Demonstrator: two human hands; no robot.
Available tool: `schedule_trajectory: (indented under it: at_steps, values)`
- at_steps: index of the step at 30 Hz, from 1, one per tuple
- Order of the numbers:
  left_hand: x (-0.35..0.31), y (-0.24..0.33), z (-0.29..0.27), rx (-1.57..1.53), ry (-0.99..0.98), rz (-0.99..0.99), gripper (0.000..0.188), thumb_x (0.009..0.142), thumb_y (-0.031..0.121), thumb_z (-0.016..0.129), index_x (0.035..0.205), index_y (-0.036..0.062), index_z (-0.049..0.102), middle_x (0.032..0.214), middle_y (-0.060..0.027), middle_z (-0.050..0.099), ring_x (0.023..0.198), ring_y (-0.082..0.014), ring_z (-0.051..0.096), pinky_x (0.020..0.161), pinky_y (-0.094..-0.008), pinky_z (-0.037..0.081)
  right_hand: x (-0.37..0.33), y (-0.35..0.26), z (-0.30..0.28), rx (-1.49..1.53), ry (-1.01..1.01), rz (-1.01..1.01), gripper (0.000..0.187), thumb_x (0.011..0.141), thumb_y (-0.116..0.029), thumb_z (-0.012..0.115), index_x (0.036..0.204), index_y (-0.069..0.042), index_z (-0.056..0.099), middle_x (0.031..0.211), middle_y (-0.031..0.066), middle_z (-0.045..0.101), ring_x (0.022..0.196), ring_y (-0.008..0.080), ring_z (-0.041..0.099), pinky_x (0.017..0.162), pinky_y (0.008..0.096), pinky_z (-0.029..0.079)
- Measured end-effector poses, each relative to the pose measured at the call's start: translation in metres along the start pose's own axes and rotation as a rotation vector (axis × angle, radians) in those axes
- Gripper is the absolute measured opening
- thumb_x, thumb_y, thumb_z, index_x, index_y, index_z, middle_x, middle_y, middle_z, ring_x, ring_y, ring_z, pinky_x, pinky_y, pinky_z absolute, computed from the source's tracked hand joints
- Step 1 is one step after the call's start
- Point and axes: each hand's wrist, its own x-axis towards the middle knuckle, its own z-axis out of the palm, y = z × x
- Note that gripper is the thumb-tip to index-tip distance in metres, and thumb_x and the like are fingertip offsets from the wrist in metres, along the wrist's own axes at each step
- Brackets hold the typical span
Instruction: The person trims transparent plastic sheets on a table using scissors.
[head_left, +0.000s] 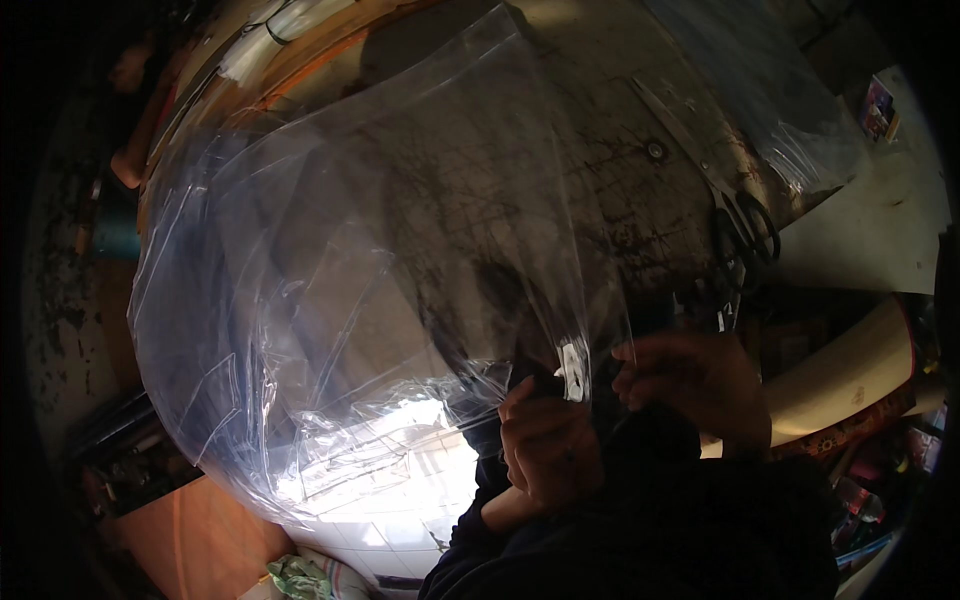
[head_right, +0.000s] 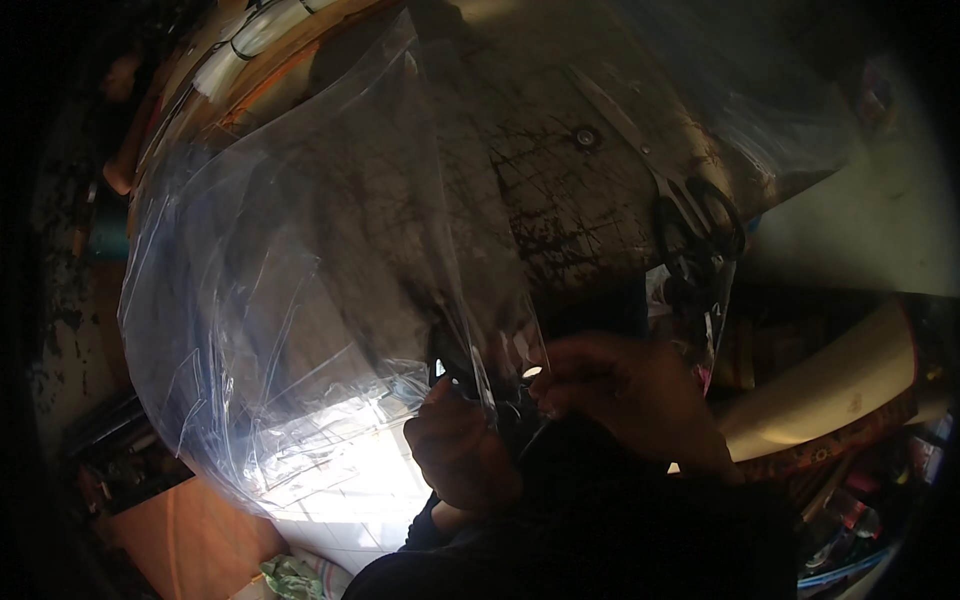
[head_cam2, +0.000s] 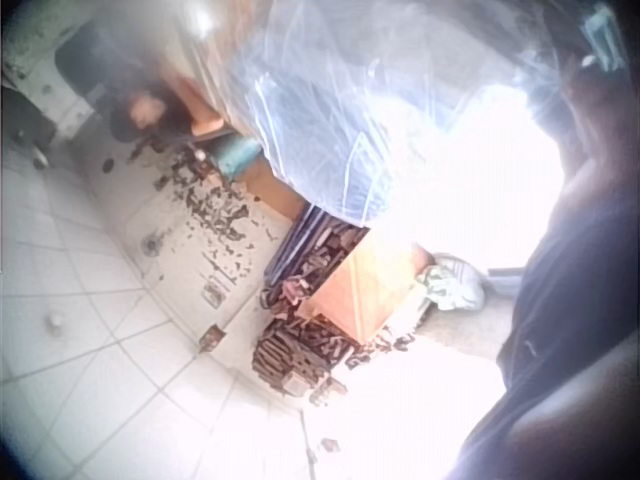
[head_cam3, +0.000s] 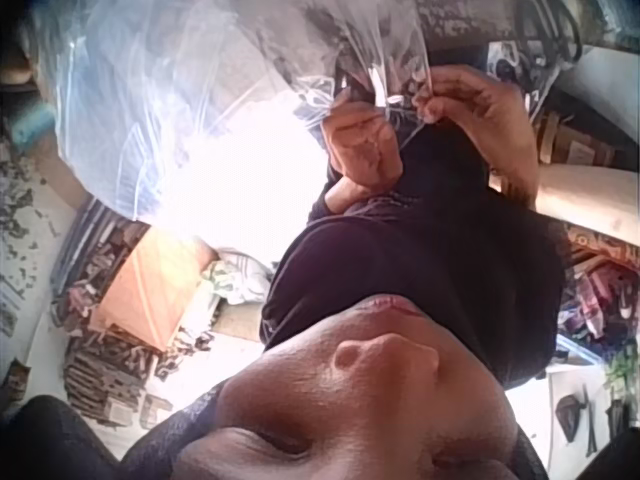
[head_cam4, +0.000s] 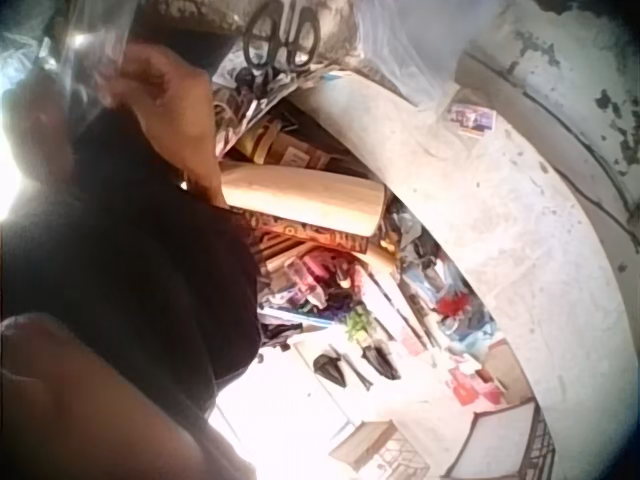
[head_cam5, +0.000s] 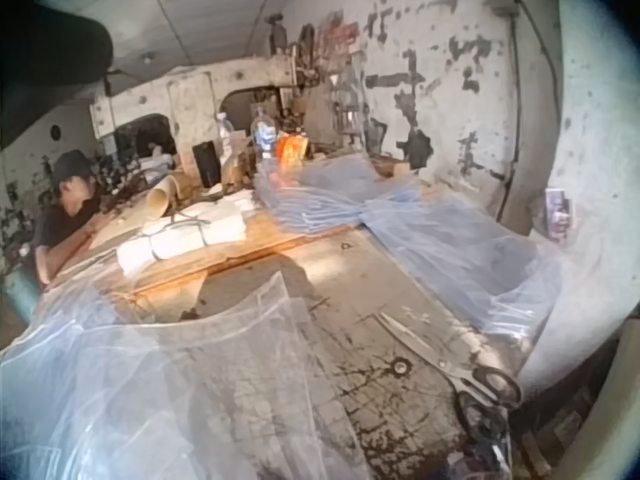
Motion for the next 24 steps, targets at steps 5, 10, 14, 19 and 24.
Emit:
schedule_trajectory:
  at_steps: [5, 10, 14, 19, 24]
  values:
    - [0.004, 0.004, -0.002, 0.044, -0.025, -0.004, 0.017, 0.073, -0.004, 0.058, 0.088, -0.0006, 0.050, 0.085, -0.0134, 0.057, 0.070, -0.0200, 0.058, 0.086, -0.0452, 0.042, 0.002, 0.006, 0.001, 0.123, 0.010, 0.015, 0.028, 0.081, 0.005, 0.055, 0.109, 0.005, 0.054, 0.092, 0.0148, 0.065, 0.086, 0.0180, 0.064, 0.076, 0.0280, 0.053]
    - [0.009, 0.007, -0.003, 0.144, -0.127, -0.022, 0.022, 0.068, -0.002, 0.065, 0.086, 0.0036, 0.053, 0.091, -0.0097, 0.058, 0.073, -0.0186, 0.058, 0.087, -0.0429, 0.040, 0.003, 0.003, 0.003, -0.186, 0.205, -0.164, 0.024, 0.084, 0.001, 0.053, 0.107, 0.000, 0.056, 0.089, 0.0120, 0.064, 0.076, 0.0190, 0.064, 0.072, 0.0277, 0.052]
    - [0.018, 0.012, 0.006, 0.238, -0.173, -0.034, 0.024, 0.065, 0.004, 0.070, 0.085, 0.0084, 0.056, 0.094, -0.0043, 0.059, 0.078, -0.0169, 0.058, 0.088, -0.0409, 0.038, 0.019, -0.005, -0.013, -0.976, 0.886, -0.548, 0.029, 0.083, -0.003, 0.055, 0.112, -0.004, 0.054, 0.099, 0.0128, 0.058, 0.086, 0.0242, 0.061, 0.076, 0.0321, 0.051]
    - [0.034, 0.024, 0.007, 0.283, -0.396, -0.110, 0.033, 0.064, 0.014, 0.074, 0.092, 0.0070, 0.058, 0.101, -0.0067, 0.058, 0.089, -0.0212, 0.056, 0.091, -0.0436, 0.035, 0.029, -0.004, -0.036, -1.269, 1.029, -0.339, 0.043, 0.081, -0.008, 0.058, 0.122, -0.012, 0.046, 0.112, 0.0144, 0.048, 0.109, 0.0318, 0.047, 0.084, 0.0418, 0.045]
    - [0.068, 0.037, -0.019, 0.042, -0.683, -0.260, 0.048, 0.068, 0.024, 0.073, 0.109, 0.0032, 0.057, 0.111, -0.0105, 0.054, 0.098, -0.0259, 0.056, 0.093, -0.0439, 0.040, 0.022, -0.013, -0.048, -1.147, 0.894, -0.245, 0.042, 0.082, -0.008, 0.055, 0.124, -0.010, 0.045, 0.112, 0.0170, 0.051, 0.099, 0.0344, 0.054, 0.081, 0.0408, 0.046]
